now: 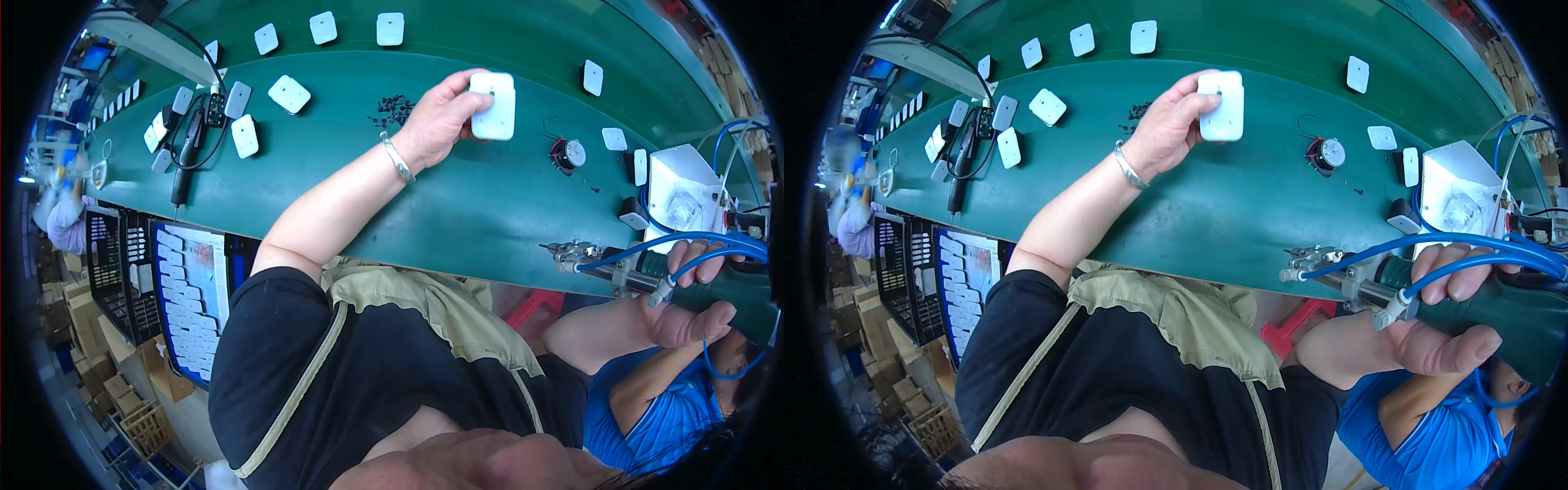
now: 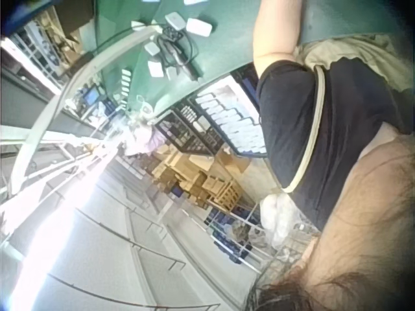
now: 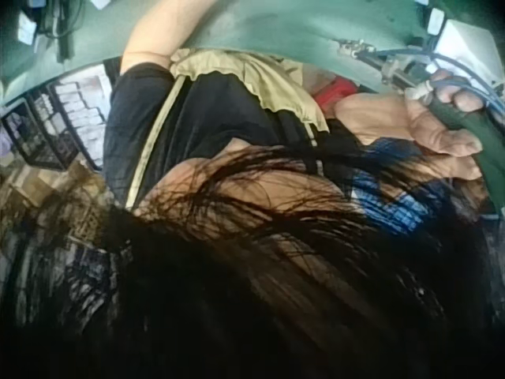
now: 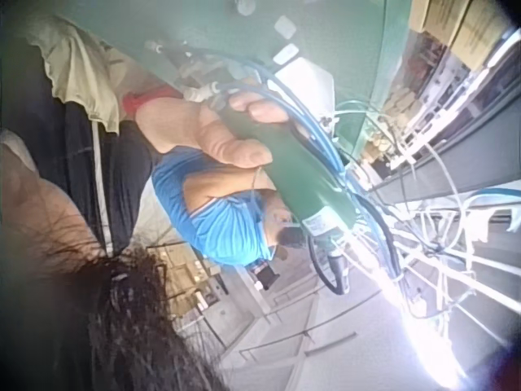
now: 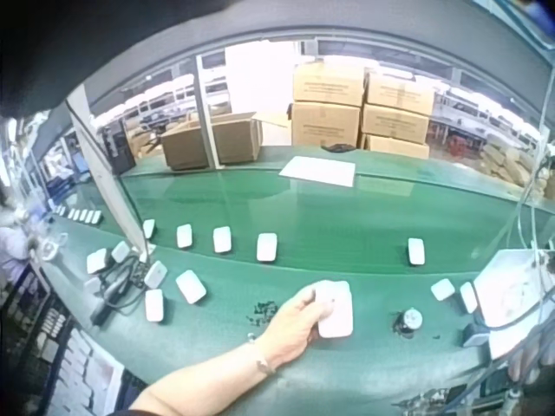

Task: The person assembles small white electronic components using a pneumatic screwdriver to drive screws into them.

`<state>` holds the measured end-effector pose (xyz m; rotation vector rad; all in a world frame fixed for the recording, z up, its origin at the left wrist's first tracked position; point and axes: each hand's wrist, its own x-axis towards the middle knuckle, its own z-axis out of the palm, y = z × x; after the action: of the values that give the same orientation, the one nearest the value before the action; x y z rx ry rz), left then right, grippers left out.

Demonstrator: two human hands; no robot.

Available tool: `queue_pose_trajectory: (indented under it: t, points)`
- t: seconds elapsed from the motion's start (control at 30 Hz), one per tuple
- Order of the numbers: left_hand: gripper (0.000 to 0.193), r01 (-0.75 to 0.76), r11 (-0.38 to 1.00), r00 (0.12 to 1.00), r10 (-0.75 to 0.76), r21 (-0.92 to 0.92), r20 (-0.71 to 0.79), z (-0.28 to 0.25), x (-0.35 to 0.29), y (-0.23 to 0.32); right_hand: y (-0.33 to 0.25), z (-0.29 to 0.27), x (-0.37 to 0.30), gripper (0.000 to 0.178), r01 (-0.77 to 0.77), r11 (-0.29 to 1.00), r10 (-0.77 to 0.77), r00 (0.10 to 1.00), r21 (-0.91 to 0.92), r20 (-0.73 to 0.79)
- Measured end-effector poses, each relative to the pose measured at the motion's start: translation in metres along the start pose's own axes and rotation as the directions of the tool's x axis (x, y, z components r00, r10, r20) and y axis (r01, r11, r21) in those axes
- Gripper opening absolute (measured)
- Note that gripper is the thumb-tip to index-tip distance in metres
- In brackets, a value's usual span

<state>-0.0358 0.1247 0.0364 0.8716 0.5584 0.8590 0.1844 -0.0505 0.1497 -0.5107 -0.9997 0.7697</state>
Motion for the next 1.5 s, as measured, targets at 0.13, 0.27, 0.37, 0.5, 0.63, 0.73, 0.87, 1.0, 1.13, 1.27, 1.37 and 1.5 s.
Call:
queue_pose_trajectory:
  t: [0.13,0.27,0.37,0.5,0.63,0.73,0.87,1.0,1.13,1.27,1.37,1.5]
  points:
    - [0.039,-0.028,1.000,0.999,0.028,0.003,-0.045,0.001,-0.005,-0.011,0.003,-0.004,0.005,0.051,0.003,1.000,-0.003,1.000,0.004,0.017]
    - [0.039,0.012,1.000,0.999,-0.013,-0.026,-0.037,-0.004,-0.003,-0.005,0.005,-0.007,0.009,0.055,-0.007,0.999,0.003,0.991,0.036,0.131]
    - [0.039,0.005,1.000,0.998,-0.006,-0.015,-0.056,-0.006,-0.001,-0.006,0.003,-0.008,0.008,0.056,0.002,1.000,-0.004,0.993,0.012,0.115]
    - [0.037,-0.018,0.997,0.996,0.024,0.072,-0.086,-0.011,0.018,-0.006,0.004,-0.009,0.007,0.057,0.020,1.000,-0.021,0.994,0.005,0.103]
    - [0.036,-0.084,0.868,0.970,0.185,0.489,-0.161,-0.041,0.099,0.002,0.006,-0.008,0.010,0.056,0.040,0.997,-0.034,0.996,-0.064,0.083]
    - [0.038,-0.080,0.594,0.906,0.378,0.801,-0.189,-0.096,0.172,-0.010,0.002,-0.011,0.015,0.056,0.031,0.997,-0.023,0.994,-0.077,0.107]
    - [0.053,0.355,-0.150,0.894,0.344,0.923,-0.288,-0.102,0.194,0.003,0.003,-0.019,0.015,0.053,0.060,0.979,-0.055,0.998,-0.195,0.029]
    - [0.056,-0.231,-0.297,0.762,0.537,0.927,0.362,-0.037,0.197,-0.010,0.012,-0.024,0.020,0.058,0.079,0.980,-0.075,0.997,-0.181,0.030]
    - [0.074,-0.128,0.231,0.990,0.092,0.964,0.109,0.041,0.238,-0.059,0.015,-0.030,0.032,0.059,0.104,0.976,-0.102,0.995,-0.194,0.021]
    - [0.074,0.029,0.300,0.998,0.040,0.954,-0.043,0.069,0.285,-0.095,0.017,-0.041,0.034,0.074,0.062,0.971,-0.073,0.996,-0.231,-0.040]
    - [0.055,0.042,0.222,0.998,-0.059,0.974,-0.030,0.078,0.307,-0.111,0.020,-0.048,0.030,0.078,0.090,0.979,-0.111,0.988,-0.182,-0.108]
    - [0.045,0.113,0.253,0.983,0.113,0.961,-0.146,0.095,0.294,-0.119,0.025,-0.052,0.030,0.078,0.130,0.979,-0.143,0.987,-0.156,-0.079]
